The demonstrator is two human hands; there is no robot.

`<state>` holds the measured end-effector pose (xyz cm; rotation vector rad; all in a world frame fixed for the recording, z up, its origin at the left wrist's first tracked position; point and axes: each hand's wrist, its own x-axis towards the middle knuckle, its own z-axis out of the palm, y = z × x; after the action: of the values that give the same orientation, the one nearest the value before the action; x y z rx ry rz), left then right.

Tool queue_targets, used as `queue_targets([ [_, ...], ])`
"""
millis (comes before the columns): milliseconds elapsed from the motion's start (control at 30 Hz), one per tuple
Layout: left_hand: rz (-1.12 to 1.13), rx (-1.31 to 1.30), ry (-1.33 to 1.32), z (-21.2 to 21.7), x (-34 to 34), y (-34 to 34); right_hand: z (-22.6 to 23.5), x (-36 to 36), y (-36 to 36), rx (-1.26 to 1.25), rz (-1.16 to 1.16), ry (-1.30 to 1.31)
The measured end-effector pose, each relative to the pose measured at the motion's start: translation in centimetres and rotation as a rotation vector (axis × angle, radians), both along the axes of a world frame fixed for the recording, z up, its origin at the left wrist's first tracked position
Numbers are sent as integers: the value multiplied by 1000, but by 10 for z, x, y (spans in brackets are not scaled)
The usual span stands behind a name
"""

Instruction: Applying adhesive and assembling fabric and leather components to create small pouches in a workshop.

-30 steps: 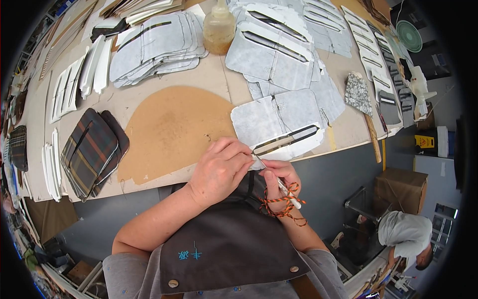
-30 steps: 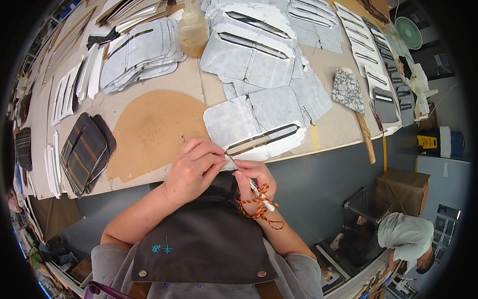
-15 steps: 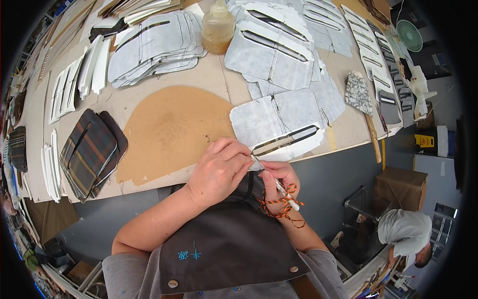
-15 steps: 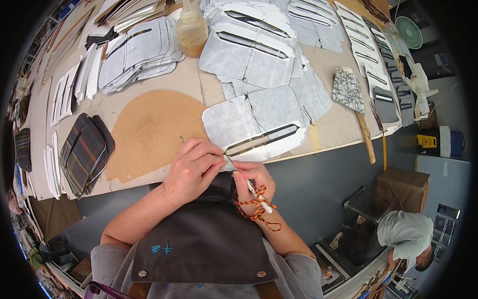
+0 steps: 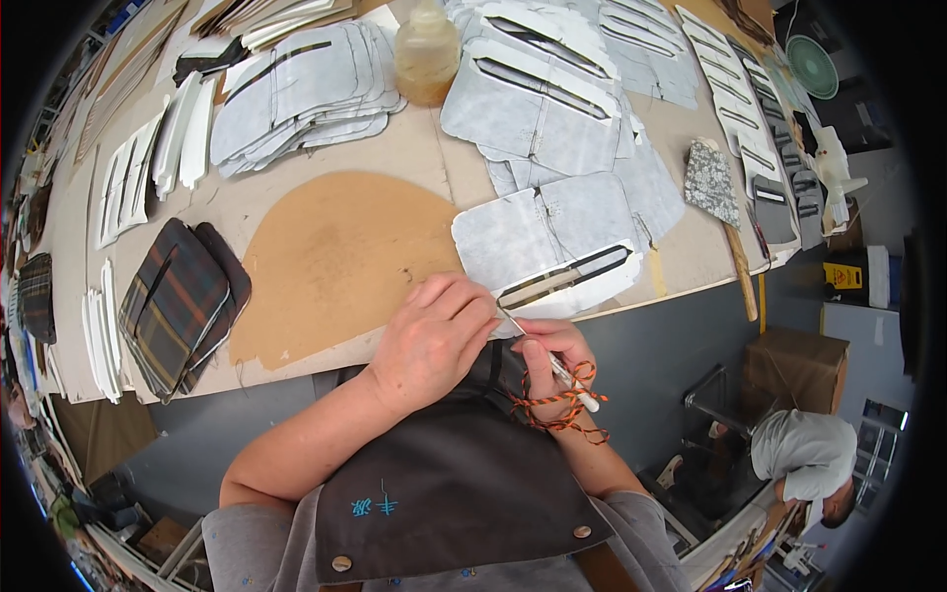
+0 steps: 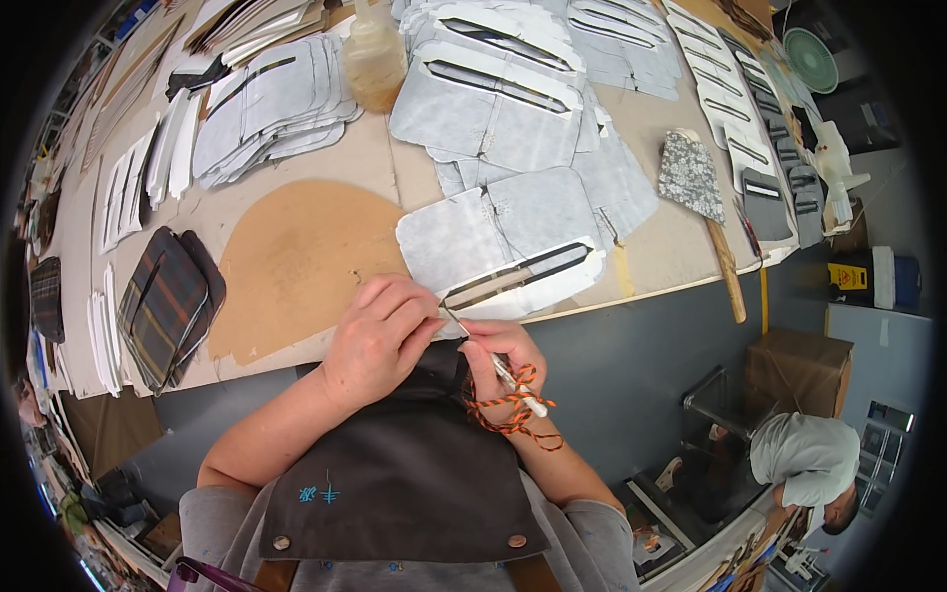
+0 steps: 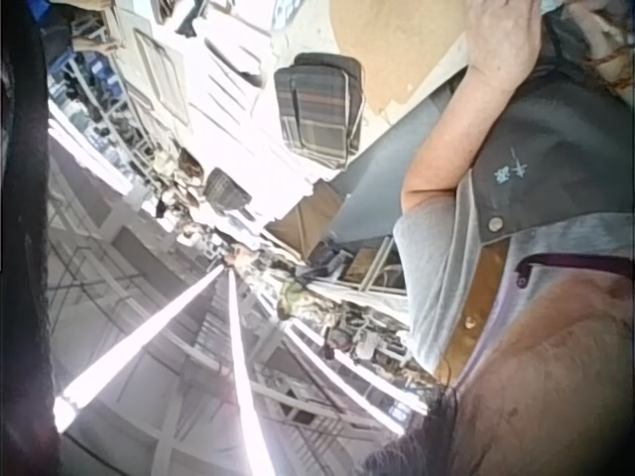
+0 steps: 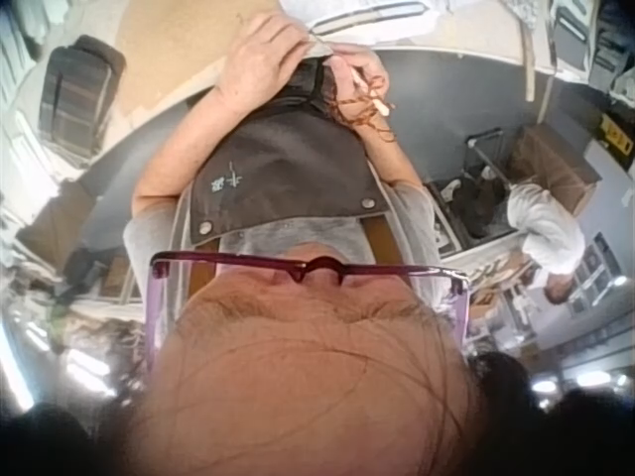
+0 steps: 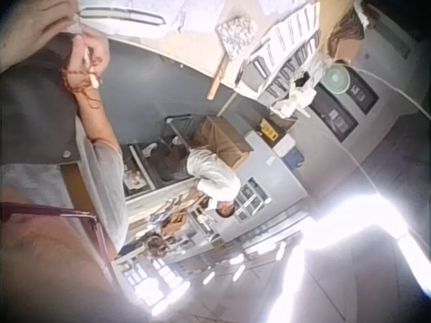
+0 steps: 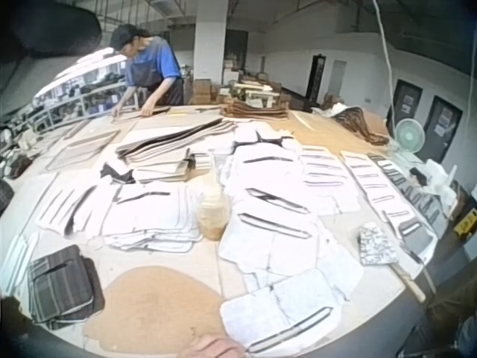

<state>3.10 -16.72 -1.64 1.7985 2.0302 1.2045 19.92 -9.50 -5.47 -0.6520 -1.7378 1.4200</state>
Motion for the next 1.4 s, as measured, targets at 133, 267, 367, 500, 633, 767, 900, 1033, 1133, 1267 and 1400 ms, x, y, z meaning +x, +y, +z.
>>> queue_targets([
  [133,-9,8,20,0,-1,0,-4,2,2,72,36,-56],
  [267,-45,26,31,-3,-2,-1,-1,0,1,42,35,-55],
  [367,-52,23,57,-2,-1,-1,5,0,4,102,15,-98],
  [500,-50,5,89,-2,-1,-1,18,-1,16,193,104,-145],
  [633,-40,41,57,-4,0,0,13,3,19,40,114,-107],
  [767,-21,31,-43,-6,-1,0,11,5,16,-41,84,-69],
  [900,-38,38,-34,-2,-1,2,21,12,26,-358,93,132],
  [1033,-98,-38,118,8,-1,-1,22,27,46,-109,5,59],
  [1133,-136,14,56,10,-5,-12,19,46,67,-37,-53,44],
  [1267,-51,68,-706,44,-16,-13,23,50,88,-82,-376,216],
  [1400,93,-10,-1258,51,-41,-7,28,27,86,59,-154,63],
])
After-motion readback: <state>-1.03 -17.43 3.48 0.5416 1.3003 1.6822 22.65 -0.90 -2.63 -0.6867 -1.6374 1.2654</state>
